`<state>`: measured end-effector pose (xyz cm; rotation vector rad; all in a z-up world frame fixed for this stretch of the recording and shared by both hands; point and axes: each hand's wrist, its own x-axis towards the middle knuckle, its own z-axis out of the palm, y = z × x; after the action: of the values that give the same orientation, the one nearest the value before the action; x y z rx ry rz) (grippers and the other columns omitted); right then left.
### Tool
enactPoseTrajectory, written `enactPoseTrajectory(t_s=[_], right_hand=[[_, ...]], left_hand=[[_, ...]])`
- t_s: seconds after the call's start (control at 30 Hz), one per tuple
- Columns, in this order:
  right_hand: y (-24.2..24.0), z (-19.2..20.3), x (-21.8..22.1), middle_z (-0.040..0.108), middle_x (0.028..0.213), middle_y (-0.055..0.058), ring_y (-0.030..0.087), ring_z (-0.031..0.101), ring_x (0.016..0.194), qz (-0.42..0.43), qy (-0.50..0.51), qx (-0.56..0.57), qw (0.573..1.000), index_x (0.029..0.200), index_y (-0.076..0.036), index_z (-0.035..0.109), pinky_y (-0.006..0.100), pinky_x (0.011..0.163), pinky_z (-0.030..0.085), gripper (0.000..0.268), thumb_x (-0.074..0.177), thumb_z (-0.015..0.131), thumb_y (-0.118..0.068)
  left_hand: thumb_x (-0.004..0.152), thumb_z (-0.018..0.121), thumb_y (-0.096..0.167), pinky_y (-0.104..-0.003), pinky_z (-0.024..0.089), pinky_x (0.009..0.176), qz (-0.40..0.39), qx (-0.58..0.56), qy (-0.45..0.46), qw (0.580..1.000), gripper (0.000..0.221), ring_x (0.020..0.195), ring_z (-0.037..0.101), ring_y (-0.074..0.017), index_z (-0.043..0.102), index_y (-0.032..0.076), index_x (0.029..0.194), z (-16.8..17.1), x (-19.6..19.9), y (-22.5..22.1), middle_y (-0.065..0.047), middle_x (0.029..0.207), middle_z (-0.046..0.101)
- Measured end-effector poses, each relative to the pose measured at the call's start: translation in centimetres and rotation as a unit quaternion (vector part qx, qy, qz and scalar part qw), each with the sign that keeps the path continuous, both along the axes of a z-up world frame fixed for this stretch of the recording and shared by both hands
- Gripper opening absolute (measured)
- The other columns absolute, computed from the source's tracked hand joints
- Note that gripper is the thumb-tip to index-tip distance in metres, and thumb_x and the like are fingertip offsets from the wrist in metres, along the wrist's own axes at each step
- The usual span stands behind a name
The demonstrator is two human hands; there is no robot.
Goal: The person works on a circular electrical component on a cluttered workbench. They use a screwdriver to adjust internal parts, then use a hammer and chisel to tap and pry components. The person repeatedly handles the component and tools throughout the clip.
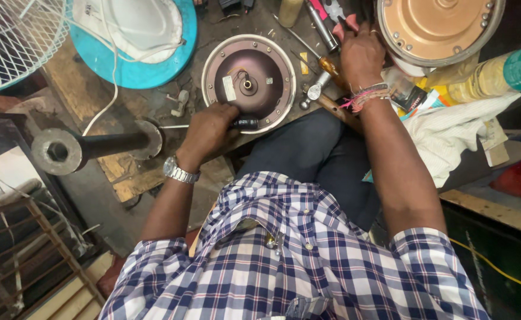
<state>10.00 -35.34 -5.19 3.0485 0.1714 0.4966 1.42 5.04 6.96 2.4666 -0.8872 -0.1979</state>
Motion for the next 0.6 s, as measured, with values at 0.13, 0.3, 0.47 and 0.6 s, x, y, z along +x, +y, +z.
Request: enactPoseTrajectory(t_s=[0.13,0.3,0.47,0.6], right_hand=[[1.1,1.8,-0.1,0.065,0.107,0.022,0.04,0.068,0.083,-0.03,0.031,0.035,0.998,0.112,-0.002,0.072,0.049,0.064,0.054,0.029,0.111,0.061,-0.029],[2.5,4.1,-0.8,0.062,0.108,0.026,0.042,0.068,0.08,-0.025,-0.006,0.096,0.995,0.127,-0.004,0.066,0.05,0.06,0.053,0.034,0.107,0.064,-0.031],[3.3,4.1,-1.9,0.065,0.108,0.019,0.039,0.067,0.086,-0.053,0.028,0.087,0.994,0.126,-0.005,0.065,0.05,0.068,0.054,0.036,0.095,0.071,-0.022],[3.1,4.9,-3.7,0.065,0.105,0.017,0.038,0.065,0.088,-0.037,0.029,0.128,0.991,0.118,-0.002,0.065,0.051,0.074,0.053,0.032,0.09,0.072,-0.015]], left_hand=[[0.075,0.08,0.019,-0.048,0.052,0.075,0.001,0.009,-0.009,1.0,0.034,0.096,0.065,-0.035,0.065,0.007,0.103,-0.1,0.6,0.7,-0.012,0.094,0.066],[0.075,0.081,0.019,-0.048,0.052,0.077,0.008,0.016,-0.01,1.0,0.035,0.098,0.065,-0.0352,0.065,0.007,0.103,-0.6,0.7,1.1,-0.012,0.097,0.066],[0.075,0.08,0.017,-0.049,0.051,0.077,0.069,0.006,-0.003,0.998,0.037,0.098,0.064,-0.0372,0.067,0.009,0.109,-0.9,0.7,2.6,-0.012,0.105,0.065],[0.079,0.08,0.017,-0.049,0.051,0.075,0.13,0.011,0.003,0.991,0.032,0.098,0.064,-0.0369,0.069,0.009,0.108,-1.1,1.4,3.5,-0.012,0.106,0.064]])
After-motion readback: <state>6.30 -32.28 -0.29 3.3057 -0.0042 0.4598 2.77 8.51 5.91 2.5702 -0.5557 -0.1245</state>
